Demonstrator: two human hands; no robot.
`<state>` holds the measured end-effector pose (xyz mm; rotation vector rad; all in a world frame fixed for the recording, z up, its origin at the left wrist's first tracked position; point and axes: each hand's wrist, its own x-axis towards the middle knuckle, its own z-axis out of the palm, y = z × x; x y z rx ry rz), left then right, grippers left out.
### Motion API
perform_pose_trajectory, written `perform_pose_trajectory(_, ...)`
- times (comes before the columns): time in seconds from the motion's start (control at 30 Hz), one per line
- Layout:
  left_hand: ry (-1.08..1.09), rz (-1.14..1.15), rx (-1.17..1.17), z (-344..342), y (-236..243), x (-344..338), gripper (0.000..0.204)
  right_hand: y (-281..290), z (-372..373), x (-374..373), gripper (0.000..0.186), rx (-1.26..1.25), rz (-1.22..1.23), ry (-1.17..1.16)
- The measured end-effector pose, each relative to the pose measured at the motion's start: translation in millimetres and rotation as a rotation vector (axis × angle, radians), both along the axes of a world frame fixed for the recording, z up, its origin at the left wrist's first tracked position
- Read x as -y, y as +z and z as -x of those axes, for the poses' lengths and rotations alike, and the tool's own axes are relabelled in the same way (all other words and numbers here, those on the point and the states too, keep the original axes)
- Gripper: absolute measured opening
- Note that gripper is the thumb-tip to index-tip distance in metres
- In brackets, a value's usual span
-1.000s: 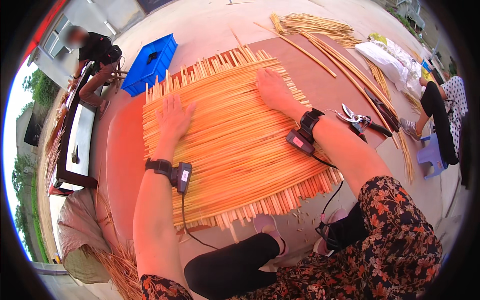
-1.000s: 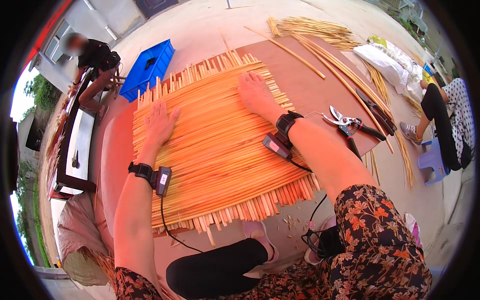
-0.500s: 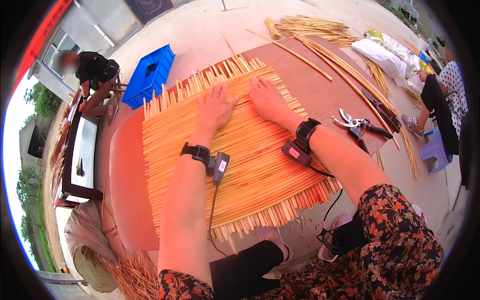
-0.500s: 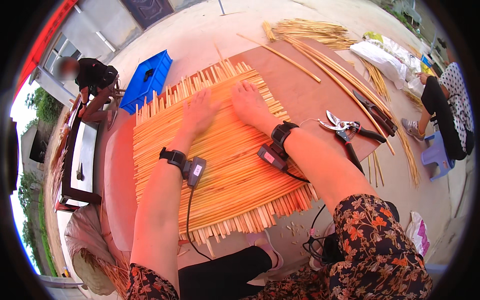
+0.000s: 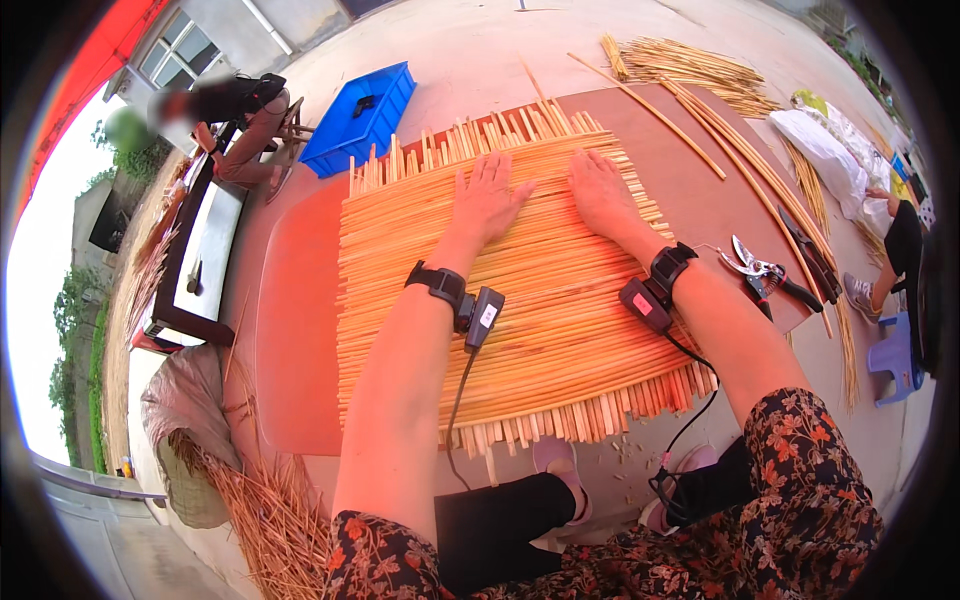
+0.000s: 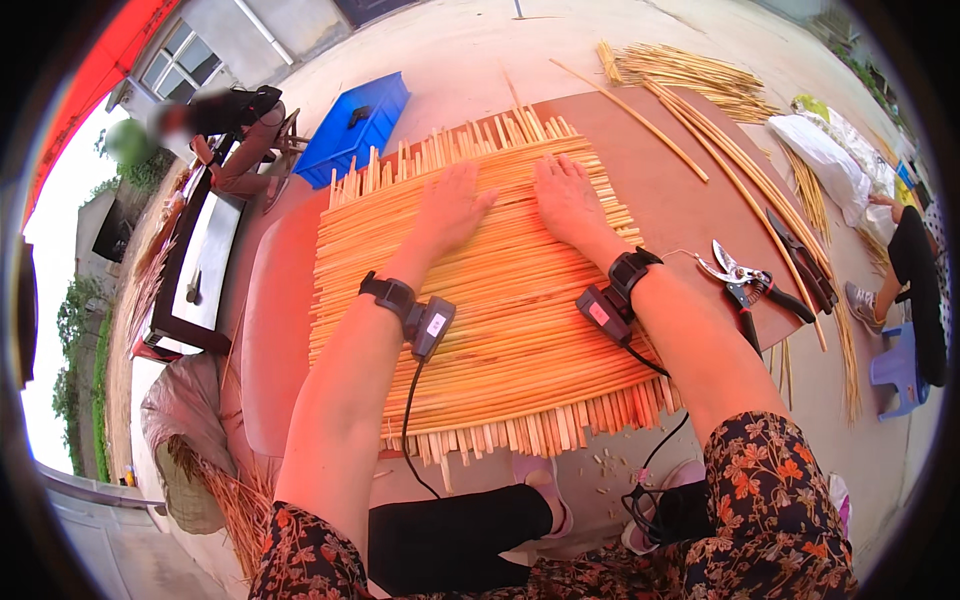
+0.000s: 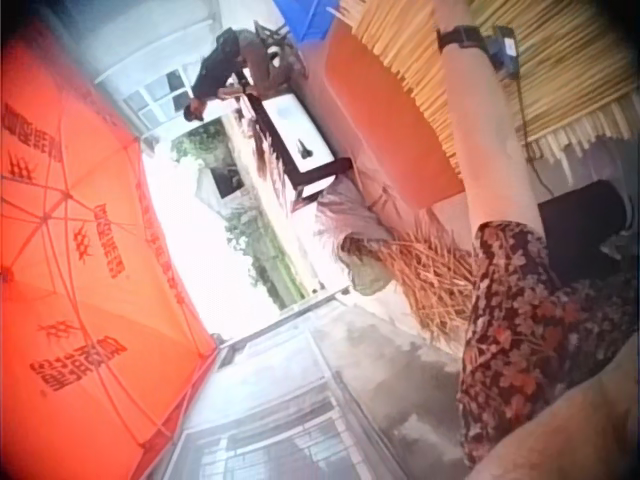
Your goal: The person organizes wooden slats on a table, ties them together using a thin white string, and aligns the ends by hand.
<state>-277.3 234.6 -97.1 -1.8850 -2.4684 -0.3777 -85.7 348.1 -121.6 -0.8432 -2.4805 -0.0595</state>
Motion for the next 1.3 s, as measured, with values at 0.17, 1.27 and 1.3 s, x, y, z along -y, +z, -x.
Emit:
perform_pose_trajectory(0.17, 0.219, -0.031, -0.049, 53, 8, 74, 0.081, 10, 1, 14, 0.031, 0.051, 0.081, -0.004)
perform_pose_trajectory(1.27, -0.061, 0.066, -0.034, -97, 45, 190, 0.086, 41, -24, 44, 0.036, 0.056, 0.081, 0.009)
perform_pose_trajectory(1.3, -0.044, 0.067, -0.046, -97, 44, 187, 0.086, 42, -24, 42, 0.036, 0.036, 0.073, 0.012)
